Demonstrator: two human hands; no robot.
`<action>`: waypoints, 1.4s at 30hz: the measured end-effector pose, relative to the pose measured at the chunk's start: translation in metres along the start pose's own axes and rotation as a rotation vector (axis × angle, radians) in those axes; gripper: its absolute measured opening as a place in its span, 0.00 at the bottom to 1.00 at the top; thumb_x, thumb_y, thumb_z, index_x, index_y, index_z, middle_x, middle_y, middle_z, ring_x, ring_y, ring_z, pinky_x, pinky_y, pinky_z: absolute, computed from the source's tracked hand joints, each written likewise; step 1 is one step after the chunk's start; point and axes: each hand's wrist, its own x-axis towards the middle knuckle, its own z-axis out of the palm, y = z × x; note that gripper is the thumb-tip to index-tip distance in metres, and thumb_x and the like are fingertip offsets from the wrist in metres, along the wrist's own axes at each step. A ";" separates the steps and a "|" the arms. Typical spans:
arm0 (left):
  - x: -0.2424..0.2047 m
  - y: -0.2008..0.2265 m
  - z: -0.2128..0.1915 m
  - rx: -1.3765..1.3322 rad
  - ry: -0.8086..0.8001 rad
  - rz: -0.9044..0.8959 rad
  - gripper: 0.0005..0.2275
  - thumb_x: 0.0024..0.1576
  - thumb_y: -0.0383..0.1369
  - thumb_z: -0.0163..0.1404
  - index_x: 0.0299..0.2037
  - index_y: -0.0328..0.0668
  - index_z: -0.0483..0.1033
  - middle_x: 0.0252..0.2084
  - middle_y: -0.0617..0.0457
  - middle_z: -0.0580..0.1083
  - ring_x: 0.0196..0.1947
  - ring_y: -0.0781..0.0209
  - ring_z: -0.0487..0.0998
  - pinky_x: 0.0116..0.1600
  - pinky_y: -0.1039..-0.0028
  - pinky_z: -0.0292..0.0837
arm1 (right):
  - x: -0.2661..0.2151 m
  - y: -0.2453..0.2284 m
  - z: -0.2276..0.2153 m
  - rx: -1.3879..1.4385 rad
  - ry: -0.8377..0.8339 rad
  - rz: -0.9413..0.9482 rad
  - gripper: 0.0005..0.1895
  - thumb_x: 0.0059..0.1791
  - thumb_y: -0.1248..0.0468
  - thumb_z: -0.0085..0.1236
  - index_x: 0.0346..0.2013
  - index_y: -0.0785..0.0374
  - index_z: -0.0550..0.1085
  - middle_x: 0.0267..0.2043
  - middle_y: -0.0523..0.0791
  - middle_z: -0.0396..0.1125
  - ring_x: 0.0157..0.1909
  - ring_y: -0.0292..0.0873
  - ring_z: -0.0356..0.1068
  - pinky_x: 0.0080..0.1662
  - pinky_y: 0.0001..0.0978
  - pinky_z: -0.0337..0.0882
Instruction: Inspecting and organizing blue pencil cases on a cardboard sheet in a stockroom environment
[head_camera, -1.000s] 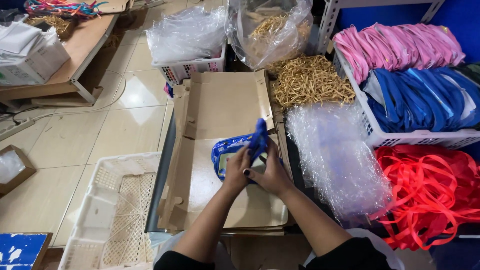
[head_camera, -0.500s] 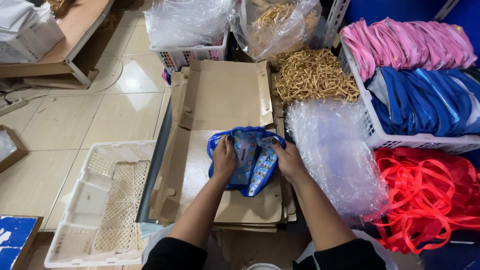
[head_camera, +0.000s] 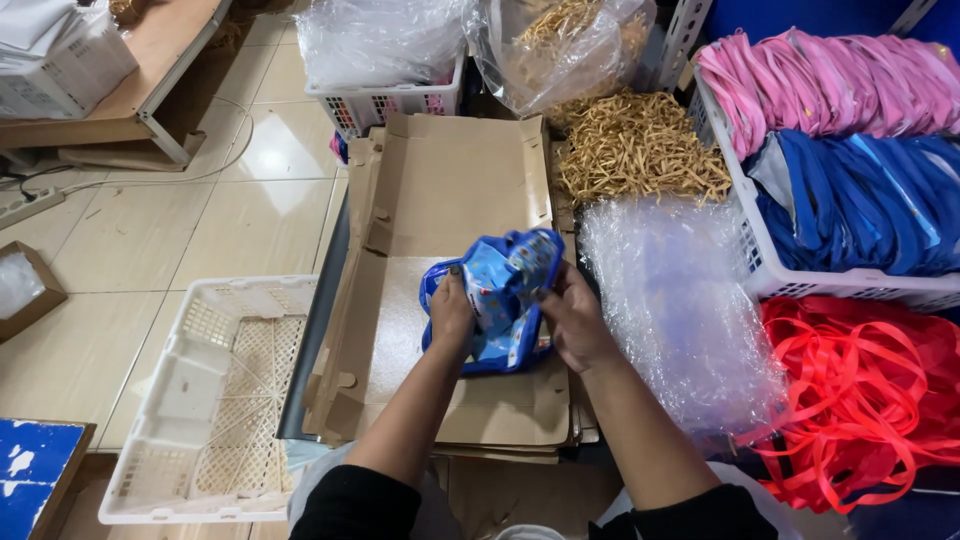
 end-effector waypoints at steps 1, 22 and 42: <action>-0.002 0.003 0.002 -0.001 0.003 -0.001 0.21 0.67 0.49 0.39 0.48 0.42 0.80 0.43 0.42 0.79 0.50 0.47 0.78 0.55 0.60 0.71 | 0.000 0.005 0.001 -0.001 -0.002 0.002 0.28 0.45 0.63 0.67 0.58 0.61 0.69 0.51 0.46 0.68 0.55 0.45 0.68 0.60 0.41 0.69; -0.091 0.114 -0.010 -0.705 0.039 -0.340 0.27 0.65 0.46 0.41 0.66 0.29 0.61 0.65 0.33 0.66 0.66 0.36 0.64 0.67 0.48 0.59 | -0.023 0.003 0.031 0.072 -0.097 0.131 0.09 0.51 0.65 0.62 0.27 0.62 0.76 0.24 0.44 0.71 0.30 0.40 0.75 0.43 0.35 0.74; -0.044 0.051 0.001 -0.928 -0.379 -0.072 0.28 0.62 0.52 0.44 0.61 0.35 0.70 0.53 0.36 0.75 0.49 0.42 0.78 0.51 0.57 0.77 | 0.002 0.060 -0.007 0.144 0.092 0.229 0.14 0.55 0.54 0.56 0.36 0.60 0.79 0.35 0.45 0.76 0.39 0.42 0.78 0.47 0.33 0.75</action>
